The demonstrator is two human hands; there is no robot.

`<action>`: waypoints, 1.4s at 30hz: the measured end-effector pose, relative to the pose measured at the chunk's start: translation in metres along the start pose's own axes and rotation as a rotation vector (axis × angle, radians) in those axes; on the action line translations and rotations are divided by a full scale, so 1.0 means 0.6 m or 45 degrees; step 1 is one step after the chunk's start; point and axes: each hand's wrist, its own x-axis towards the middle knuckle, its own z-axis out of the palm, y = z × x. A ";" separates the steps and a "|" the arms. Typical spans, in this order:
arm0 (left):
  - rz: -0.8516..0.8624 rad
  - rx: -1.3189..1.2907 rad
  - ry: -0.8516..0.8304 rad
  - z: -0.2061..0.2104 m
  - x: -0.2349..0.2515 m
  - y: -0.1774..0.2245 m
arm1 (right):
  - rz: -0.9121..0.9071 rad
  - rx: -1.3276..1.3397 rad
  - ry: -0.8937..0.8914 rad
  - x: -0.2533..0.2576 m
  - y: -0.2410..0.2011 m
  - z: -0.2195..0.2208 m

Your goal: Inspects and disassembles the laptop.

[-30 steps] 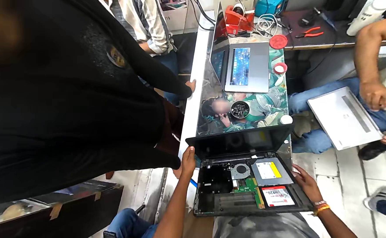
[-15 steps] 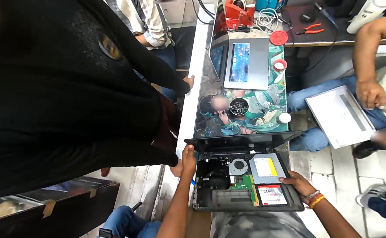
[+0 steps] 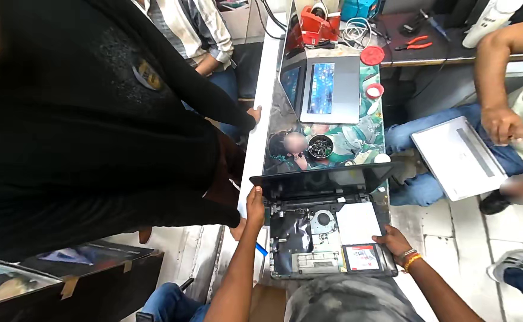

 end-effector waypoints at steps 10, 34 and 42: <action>-0.155 -0.034 0.003 0.016 0.067 0.016 | -0.031 -0.167 0.050 0.014 0.012 0.002; -0.609 0.552 0.183 -0.010 -0.181 -0.182 | -0.069 -0.154 0.339 0.016 0.047 0.038; -0.550 0.639 0.181 -0.011 -0.148 -0.188 | -0.124 -0.174 0.395 0.026 0.058 0.056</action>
